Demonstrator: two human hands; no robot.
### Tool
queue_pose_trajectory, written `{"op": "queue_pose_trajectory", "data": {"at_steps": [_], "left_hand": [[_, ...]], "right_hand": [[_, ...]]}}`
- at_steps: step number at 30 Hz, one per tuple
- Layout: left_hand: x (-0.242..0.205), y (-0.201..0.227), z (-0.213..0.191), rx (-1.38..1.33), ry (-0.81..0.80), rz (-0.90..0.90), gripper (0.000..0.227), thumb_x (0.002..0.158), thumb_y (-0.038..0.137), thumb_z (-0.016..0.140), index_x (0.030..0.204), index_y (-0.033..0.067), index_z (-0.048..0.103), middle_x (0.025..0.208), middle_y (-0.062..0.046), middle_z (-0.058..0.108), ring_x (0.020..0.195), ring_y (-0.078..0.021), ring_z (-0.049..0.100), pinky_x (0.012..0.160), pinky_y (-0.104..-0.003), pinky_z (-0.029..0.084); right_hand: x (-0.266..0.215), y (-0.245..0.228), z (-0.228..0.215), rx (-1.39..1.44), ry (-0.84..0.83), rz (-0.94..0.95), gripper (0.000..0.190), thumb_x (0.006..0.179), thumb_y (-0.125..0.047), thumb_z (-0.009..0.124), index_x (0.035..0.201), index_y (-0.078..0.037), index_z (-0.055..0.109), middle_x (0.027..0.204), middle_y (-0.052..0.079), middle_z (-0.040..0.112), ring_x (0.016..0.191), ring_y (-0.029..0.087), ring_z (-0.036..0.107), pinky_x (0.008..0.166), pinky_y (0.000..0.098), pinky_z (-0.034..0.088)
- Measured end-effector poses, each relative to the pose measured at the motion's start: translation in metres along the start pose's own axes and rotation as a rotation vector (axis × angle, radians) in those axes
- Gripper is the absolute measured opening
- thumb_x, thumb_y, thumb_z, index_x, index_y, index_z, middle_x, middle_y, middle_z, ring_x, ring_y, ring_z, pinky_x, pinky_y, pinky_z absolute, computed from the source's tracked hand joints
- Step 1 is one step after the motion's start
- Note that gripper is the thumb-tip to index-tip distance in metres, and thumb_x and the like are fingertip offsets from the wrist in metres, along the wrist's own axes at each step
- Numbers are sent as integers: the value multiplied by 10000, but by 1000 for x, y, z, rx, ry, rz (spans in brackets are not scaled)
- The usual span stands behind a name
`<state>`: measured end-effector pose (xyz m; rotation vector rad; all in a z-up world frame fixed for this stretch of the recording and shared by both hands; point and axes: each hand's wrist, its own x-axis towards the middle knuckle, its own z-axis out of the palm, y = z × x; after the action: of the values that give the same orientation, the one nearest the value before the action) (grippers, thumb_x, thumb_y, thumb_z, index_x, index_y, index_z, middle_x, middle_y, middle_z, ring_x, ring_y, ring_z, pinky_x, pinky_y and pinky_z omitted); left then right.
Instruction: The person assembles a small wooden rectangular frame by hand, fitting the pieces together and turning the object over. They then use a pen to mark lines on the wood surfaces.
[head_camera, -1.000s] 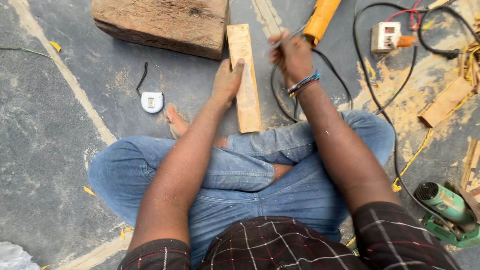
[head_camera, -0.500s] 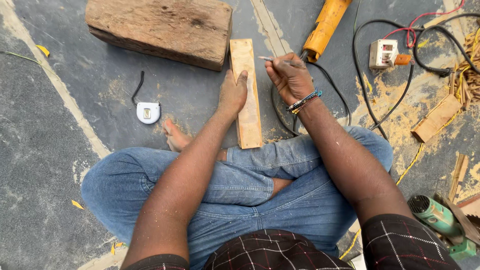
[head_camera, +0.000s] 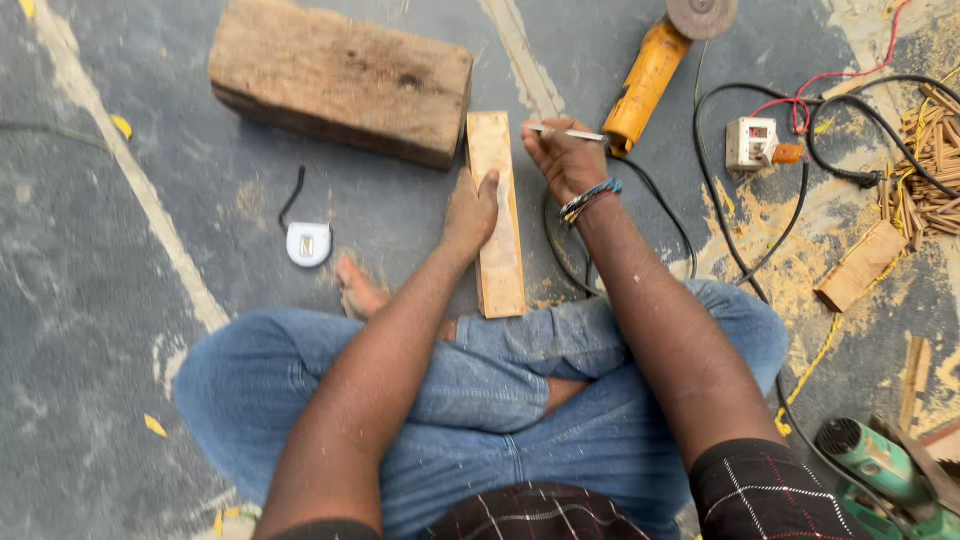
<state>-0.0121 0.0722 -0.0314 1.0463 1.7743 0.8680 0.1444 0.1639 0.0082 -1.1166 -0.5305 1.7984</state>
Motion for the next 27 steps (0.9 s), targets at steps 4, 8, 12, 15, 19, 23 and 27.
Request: {"op": "queue_pose_trajectory", "data": {"at_steps": [4,8,12,15,19,23,27], "left_hand": [[2,-2,6,-6,-34,-44,504,1039,415,501,1273,-32,500,1163,-335,662,1133,-501,632,953,-553,491],[2,-4,11,39,-22,-46,483,1055,403,513,1244,-41,509,1172,-349,665,1147,-516,625,965,-566,485],[5,-1,7,9,-24,-50,480,1042,391,498,1274,-29,499,1170,-330,669,1138,-504,629,948,-565,484],[2,-2,9,7,-28,-47,480,1049,391,501,1275,-32,499,1173,-328,669,1147,-500,633,957,-558,489],[4,-10,11,11,-35,-47,496,1052,398,504,1287,-38,489,1183,-329,663,1150,-499,633,956,-551,493],[8,-20,16,0,24,18,498,1042,403,518,1295,-26,505,1164,-335,681,1133,-508,642,951,-557,498],[14,-23,21,20,35,-23,475,1033,417,524,1256,-2,532,1128,-332,700,1107,-511,657,923,-571,508]], "right_hand": [[11,4,-10,3,-22,-9,171,906,96,665,1027,-8,603,1067,171,733,977,240,757,900,313,654],[21,6,-16,-24,-73,-1,157,952,81,687,1031,-10,587,1109,188,724,999,236,751,919,316,652],[26,10,-11,-62,-89,37,174,936,63,669,1030,-41,566,1115,192,720,969,234,759,867,340,673],[24,10,-15,-53,-144,33,166,956,58,672,1033,-28,554,1135,211,730,971,247,763,851,337,671],[25,14,-18,-125,-133,13,192,945,45,688,1058,-33,555,1124,214,735,943,239,761,831,342,680],[28,15,-24,-84,-193,9,227,966,25,722,1098,-57,556,1113,185,729,961,232,762,835,335,680],[26,15,-28,-119,-219,34,251,979,25,731,1128,-87,562,1102,162,734,983,225,766,831,323,671]]}}
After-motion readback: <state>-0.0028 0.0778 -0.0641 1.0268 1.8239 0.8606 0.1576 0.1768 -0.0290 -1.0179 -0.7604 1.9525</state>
